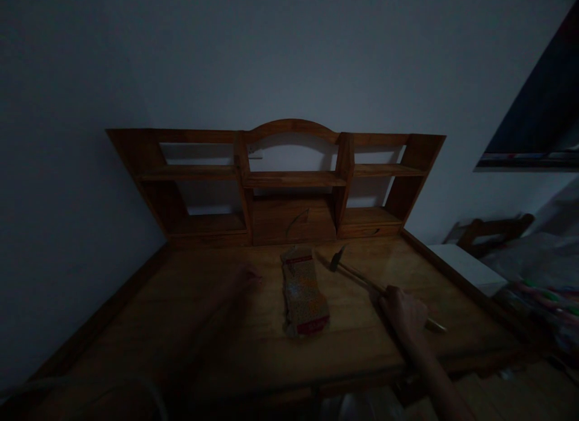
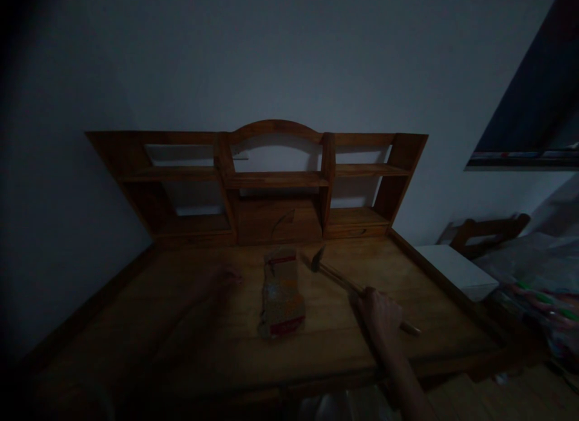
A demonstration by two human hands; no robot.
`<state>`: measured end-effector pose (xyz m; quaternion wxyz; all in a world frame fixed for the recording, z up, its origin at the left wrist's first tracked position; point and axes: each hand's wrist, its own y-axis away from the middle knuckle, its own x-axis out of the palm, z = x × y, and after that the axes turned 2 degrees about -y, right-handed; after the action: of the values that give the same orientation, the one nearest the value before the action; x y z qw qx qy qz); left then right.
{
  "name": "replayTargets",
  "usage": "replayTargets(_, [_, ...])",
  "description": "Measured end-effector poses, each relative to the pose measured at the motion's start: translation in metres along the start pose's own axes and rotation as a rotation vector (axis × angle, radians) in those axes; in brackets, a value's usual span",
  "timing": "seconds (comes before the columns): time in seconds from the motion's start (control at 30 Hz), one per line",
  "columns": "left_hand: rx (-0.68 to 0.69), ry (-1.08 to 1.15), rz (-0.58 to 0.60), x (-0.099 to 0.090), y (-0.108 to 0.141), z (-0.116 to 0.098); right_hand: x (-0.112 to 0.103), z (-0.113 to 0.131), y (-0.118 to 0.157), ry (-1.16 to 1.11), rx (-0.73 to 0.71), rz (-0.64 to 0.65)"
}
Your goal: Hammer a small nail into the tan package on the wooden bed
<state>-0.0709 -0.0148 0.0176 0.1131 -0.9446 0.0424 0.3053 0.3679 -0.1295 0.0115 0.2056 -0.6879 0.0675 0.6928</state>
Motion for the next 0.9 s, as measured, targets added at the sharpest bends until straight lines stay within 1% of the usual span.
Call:
replayTargets(0.07, [-0.006,0.017,0.049,0.0,0.003,0.006,0.001,0.002,0.001,0.003,-0.018,0.006])
replayTargets(0.1, [-0.018,0.036,0.047,0.001,0.004,0.007,0.001,0.003,0.001,0.0,-0.024,0.008])
replayTargets(0.13, [-0.028,0.064,0.033,0.003,0.004,0.005,0.001,0.005,0.001,-0.002,-0.026,0.008])
replayTargets(0.2, [-0.032,0.142,0.016,0.01,0.003,-0.005,0.002,0.008,0.001,-0.002,-0.014,0.008])
replayTargets(0.27, [-0.008,0.231,0.038,0.024,0.001,-0.021,0.002,0.009,0.002,0.005,-0.002,0.014])
replayTargets(0.37, [0.018,0.339,0.076,0.049,-0.003,-0.041,0.002,0.008,0.002,0.009,-0.015,0.015])
replayTargets(0.43, [0.052,0.361,0.083,0.066,-0.005,-0.046,0.002,0.007,0.002,0.007,-0.025,0.007])
replayTargets(0.53, [0.088,0.335,0.087,0.081,-0.005,-0.042,0.0,0.007,0.002,0.0,-0.027,0.014])
replayTargets(0.67, [0.084,0.267,0.079,0.085,-0.002,-0.037,-0.004,0.01,0.001,-0.009,-0.004,0.054])
replayTargets(0.77, [0.062,0.264,0.048,0.084,0.0,-0.038,-0.006,0.01,0.001,-0.009,0.002,0.069])
replayTargets(0.9, [0.043,0.255,0.044,0.087,0.001,-0.039,-0.002,0.009,-0.001,0.017,0.013,0.065])
